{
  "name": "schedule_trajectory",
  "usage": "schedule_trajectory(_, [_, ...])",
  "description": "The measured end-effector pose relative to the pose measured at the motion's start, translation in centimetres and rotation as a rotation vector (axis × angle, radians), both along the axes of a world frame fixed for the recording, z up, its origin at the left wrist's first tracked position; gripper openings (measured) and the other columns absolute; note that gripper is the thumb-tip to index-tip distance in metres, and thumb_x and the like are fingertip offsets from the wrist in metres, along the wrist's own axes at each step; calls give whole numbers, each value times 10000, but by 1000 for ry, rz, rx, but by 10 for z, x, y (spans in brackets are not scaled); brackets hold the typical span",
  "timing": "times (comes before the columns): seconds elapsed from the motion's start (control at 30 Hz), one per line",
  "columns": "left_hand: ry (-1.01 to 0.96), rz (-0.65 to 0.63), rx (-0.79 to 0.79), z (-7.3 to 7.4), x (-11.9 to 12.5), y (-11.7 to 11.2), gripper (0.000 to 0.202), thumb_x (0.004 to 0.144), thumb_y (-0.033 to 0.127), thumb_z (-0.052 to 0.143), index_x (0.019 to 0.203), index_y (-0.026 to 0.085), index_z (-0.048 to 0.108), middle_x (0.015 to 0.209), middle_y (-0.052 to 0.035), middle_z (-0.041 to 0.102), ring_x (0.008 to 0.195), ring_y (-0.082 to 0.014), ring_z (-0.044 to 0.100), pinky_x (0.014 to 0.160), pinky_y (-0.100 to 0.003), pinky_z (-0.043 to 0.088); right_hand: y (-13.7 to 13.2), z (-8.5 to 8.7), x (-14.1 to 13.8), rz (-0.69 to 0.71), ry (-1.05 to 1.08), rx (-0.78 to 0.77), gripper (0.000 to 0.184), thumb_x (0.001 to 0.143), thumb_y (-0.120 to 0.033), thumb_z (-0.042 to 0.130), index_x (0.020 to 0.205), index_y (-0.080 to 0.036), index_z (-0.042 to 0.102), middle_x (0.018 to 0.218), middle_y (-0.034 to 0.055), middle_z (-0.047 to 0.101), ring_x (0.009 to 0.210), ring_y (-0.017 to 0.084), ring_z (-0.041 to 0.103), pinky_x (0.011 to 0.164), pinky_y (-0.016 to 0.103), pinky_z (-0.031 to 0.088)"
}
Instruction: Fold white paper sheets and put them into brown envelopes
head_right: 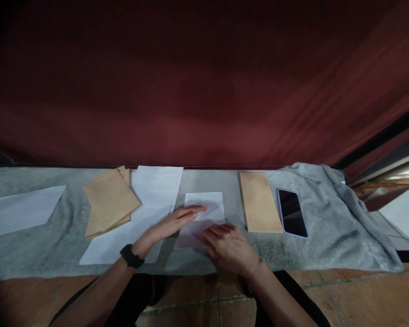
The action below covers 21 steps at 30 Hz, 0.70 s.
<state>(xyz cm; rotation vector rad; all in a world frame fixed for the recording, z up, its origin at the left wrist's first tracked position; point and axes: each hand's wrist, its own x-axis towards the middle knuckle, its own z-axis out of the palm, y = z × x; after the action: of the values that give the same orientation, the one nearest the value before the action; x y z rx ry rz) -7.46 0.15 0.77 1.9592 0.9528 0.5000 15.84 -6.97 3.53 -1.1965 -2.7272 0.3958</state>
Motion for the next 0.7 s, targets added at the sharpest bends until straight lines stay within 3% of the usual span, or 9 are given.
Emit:
schedule_trajectory(0.13, [-192, -68, -199, 18, -26, -2, 543, 989, 557, 438, 1403, 245, 602, 1464, -94, 569, 1368, -271, 530, 1140, -456, 423, 7, -2, 16, -150, 41, 20, 289, 920, -192, 573, 1181, -242, 686, 1147, 62, 754, 973, 220, 712, 898, 340, 531])
schedule_trajectory(0.23, [-334, -141, -388, 27, -45, -2, 673, 897, 615, 597, 1471, 273, 521, 1500, -109, 530, 1398, -304, 490, 1153, -498, 383, 14, -6, 23, -268, 160, 25, 288, 1009, -258, 466, 1159, -242, 711, 1097, 60, 770, 953, 209, 726, 890, 334, 546])
schedule_trajectory(0.3, [-341, -155, -479, 28, -52, -3, 759, 815, 572, 728, 1482, 292, 499, 1526, -107, 503, 1397, -310, 490, 1132, -486, 402, 17, -7, 24, -336, 266, -18, 303, 1027, -333, 452, 1145, -252, 719, 1091, 49, 772, 965, 212, 732, 898, 340, 554])
schedule_trajectory(0.37, [-293, -111, -518, 23, -52, -3, 747, 769, 507, 789, 1436, 269, 552, 1448, -117, 587, 1294, -306, 587, 1042, -443, 486, 20, -10, 22, -424, 369, -86, 305, 1014, -391, 475, 1160, -263, 710, 1125, 41, 767, 994, 221, 733, 904, 347, 562])
schedule_trajectory(0.47, [-211, 41, -456, 7, -41, -4, 563, 759, 470, 781, 1234, 180, 690, 1143, -97, 748, 1009, -265, 700, 873, -363, 552, 25, -18, 18, -573, 518, -153, 354, 973, -438, 522, 1248, -256, 650, 1130, 55, 759, 958, 227, 734, 844, 344, 578])
schedule_trajectory(0.6, [-179, 220, -342, -15, -24, -2, 376, 807, 449, 679, 999, 132, 740, 961, -68, 757, 850, -223, 667, 753, -300, 530, 37, -34, 16, -668, 693, -253, 531, 918, -464, 576, 1374, -200, 503, 955, 53, 749, 779, 197, 711, 672, 290, 562])
schedule_trajectory(0.7, [-134, 306, -286, -21, -18, -1, 325, 805, 415, 638, 915, 130, 747, 901, -58, 745, 806, -217, 647, 703, -285, 508, 47, -45, 15, -662, 755, -351, 490, 909, -399, 570, 1348, -196, 493, 1022, 70, 744, 849, 198, 714, 730, 301, 564])
